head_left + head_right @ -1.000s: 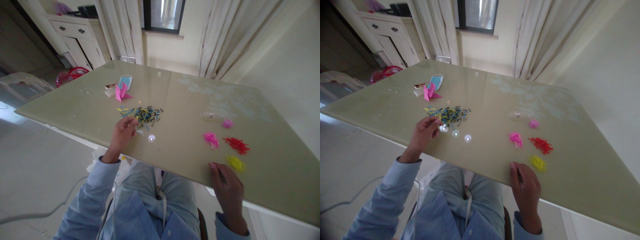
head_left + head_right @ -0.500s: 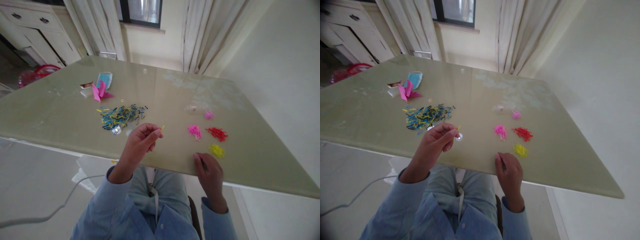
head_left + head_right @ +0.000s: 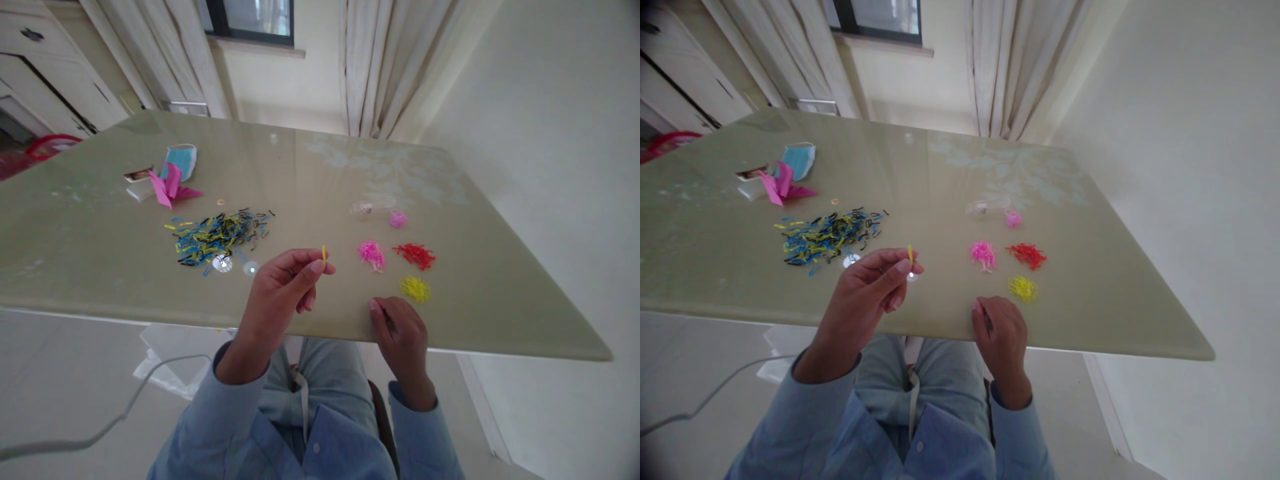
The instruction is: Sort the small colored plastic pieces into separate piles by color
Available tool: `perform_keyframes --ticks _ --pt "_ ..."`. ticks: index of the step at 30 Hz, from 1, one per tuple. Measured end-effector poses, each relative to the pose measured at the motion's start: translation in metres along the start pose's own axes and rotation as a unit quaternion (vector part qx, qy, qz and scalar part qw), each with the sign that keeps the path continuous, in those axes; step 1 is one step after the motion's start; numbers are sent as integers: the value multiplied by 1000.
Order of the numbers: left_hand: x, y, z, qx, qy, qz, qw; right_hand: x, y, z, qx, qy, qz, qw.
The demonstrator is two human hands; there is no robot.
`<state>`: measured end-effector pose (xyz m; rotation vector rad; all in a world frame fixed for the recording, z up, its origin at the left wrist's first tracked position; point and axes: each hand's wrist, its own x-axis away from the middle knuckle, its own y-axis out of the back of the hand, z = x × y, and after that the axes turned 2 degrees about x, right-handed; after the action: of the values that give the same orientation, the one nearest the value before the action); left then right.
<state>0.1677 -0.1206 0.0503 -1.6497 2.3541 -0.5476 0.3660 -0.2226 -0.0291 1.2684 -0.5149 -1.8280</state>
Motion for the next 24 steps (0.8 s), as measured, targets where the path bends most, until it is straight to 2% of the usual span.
perform_keyframes --ticks 8,13,18,24 --pt "0 -8 -1 3 1 7 1000 0 -2 0 5 -4 2 1000" --pt "-1 -9 6 -33 4 17 999 -1 -1 2 6 -5 0 1000" --pt "-13 -18 26 -135 -7 25 991 -2 -1 4 14 -22 3 1000" --pt "-23 -47 51 -281 -56 83 954 -3 0 6 12 -35 18 999"
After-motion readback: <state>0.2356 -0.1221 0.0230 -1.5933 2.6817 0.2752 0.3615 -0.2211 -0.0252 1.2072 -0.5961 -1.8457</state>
